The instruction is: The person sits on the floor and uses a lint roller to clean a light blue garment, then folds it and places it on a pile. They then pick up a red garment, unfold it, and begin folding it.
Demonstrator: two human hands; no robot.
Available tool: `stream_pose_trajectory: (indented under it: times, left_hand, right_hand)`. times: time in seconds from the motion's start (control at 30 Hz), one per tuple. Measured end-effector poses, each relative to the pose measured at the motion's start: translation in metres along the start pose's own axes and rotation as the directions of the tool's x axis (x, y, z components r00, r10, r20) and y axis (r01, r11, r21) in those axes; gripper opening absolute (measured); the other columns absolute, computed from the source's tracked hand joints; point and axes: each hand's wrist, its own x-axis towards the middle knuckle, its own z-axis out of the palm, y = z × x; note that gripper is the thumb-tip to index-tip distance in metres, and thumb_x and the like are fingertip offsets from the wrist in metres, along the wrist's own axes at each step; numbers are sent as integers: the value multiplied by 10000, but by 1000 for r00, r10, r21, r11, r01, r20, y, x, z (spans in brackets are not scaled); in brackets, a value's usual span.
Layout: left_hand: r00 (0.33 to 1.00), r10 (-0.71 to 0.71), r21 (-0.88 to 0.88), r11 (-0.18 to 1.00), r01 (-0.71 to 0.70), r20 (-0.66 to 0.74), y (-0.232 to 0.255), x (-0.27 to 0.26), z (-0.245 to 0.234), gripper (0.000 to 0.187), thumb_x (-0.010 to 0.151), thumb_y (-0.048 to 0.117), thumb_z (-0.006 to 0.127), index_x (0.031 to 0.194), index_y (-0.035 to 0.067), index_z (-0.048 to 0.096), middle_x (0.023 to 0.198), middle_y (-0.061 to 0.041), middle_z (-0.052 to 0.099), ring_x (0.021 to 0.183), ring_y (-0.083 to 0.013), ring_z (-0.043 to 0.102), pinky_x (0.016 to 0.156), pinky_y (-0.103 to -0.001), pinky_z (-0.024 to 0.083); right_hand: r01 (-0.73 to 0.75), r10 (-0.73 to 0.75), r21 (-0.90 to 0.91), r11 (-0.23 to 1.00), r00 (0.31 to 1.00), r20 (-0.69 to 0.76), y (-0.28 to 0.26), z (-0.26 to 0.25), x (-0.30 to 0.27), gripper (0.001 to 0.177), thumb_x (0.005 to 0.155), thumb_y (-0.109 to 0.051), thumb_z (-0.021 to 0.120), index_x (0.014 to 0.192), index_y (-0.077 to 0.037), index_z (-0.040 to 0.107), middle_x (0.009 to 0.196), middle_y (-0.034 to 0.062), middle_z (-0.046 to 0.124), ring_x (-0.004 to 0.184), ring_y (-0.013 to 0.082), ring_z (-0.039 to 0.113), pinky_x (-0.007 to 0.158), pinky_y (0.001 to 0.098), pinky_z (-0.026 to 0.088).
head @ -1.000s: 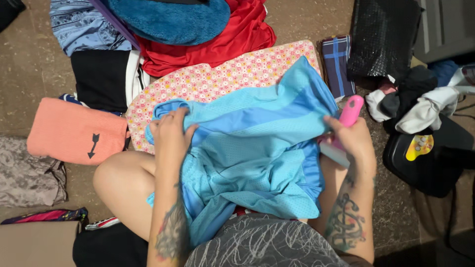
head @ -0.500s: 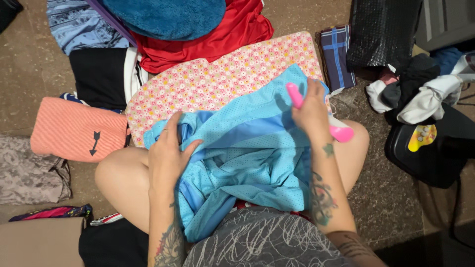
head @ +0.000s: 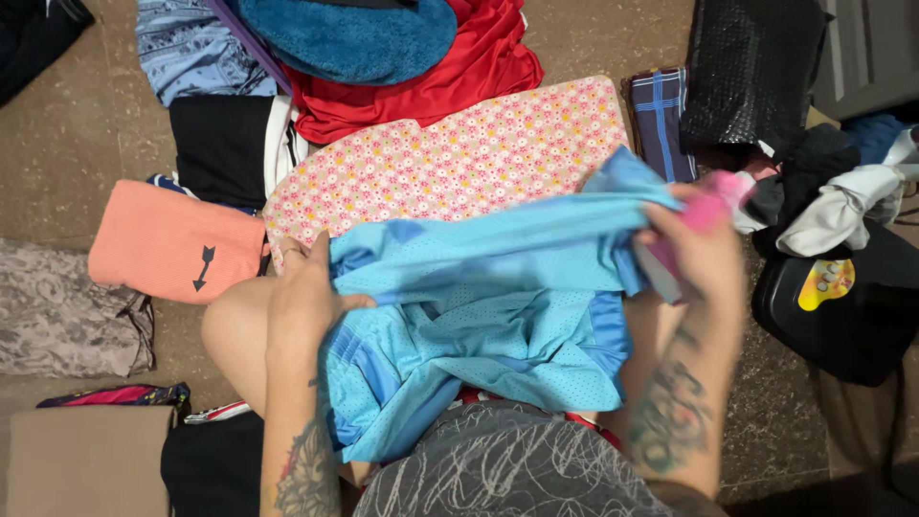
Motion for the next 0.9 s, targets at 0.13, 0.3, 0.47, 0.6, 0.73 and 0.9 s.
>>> stream_pose_trajectory:
  times: [0.13, 0.3, 0.47, 0.6, 0.73, 0.9]
  left_hand:
    - [1000, -13, 243, 970, 18, -25, 0, 10, 6, 672, 539, 347, 980, 1110, 95, 728, 1371, -249, 509, 1182, -477, 585, 914, -537, 501]
    - [952, 306, -171, 938, -302, -3, -15, -5, -31, 415, 649, 239, 900, 1002, 85, 744, 1074, -163, 631, 975, -359, 654, 852, -404, 527]
    - [960, 178, -794, 604, 67, 216, -33, -6, -78, 388, 711, 120, 759, 1081, 75, 648, 870, -38, 656, 785, -129, 639, 674, -313, 553]
    - [856, 118, -331, 889, -317, -504, -22, 59, -41, 488, 878, 126, 854, 1244, -17, 565, 1204, -193, 567, 1081, -310, 586, 961, -398, 496]
    - [878, 52, -148, 979, -138, -475, -19, 63, 14, 750, 785, 239, 937, 1362, -20, 533, 1323, -280, 479, 1213, -466, 495, 1021, -533, 444]
    - [980, -27, 238, 968, 75, -198, -4, 10, 57, 638, 717, 326, 901, 1226, 61, 622, 1372, -276, 494, 1229, -473, 473, 1004, -600, 398]
  right_hand:
    - [113, -153, 439, 891, 987, 57, 0, -58, -69, 233, 993, -69, 696, 1177, 24, 587, 934, 104, 665, 819, 169, 656, 786, 306, 548]
    - [-96, 115, 326, 941, 993, -39, -3, -101, -111, 194, 957, -55, 732, 1075, -14, 583, 796, 52, 570, 568, 125, 475, 559, 288, 441]
    - [399, -301, 311, 863, 899, -318, -51, -63, -69, 347, 1051, -10, 672, 1381, 57, 589, 1201, 117, 689, 1061, 214, 720, 1005, 370, 606]
    - [612, -620, -127, 780, 732, -283, -67, 6, -13, 440, 997, -18, 637, 1411, -1, 488, 1290, 110, 632, 1116, 168, 642, 1012, 329, 529]
    - [700, -740, -265, 663, 666, -95, -60, 46, -7, 271, 1090, -60, 634, 1347, -5, 569, 1330, 116, 620, 1227, 202, 638, 1082, 331, 509]
    - [325, -379, -329, 887, 918, -113, -15, 43, -29, 535, 1133, -411, 438, 1052, -4, 776, 927, 144, 640, 805, 187, 603, 730, 278, 486]
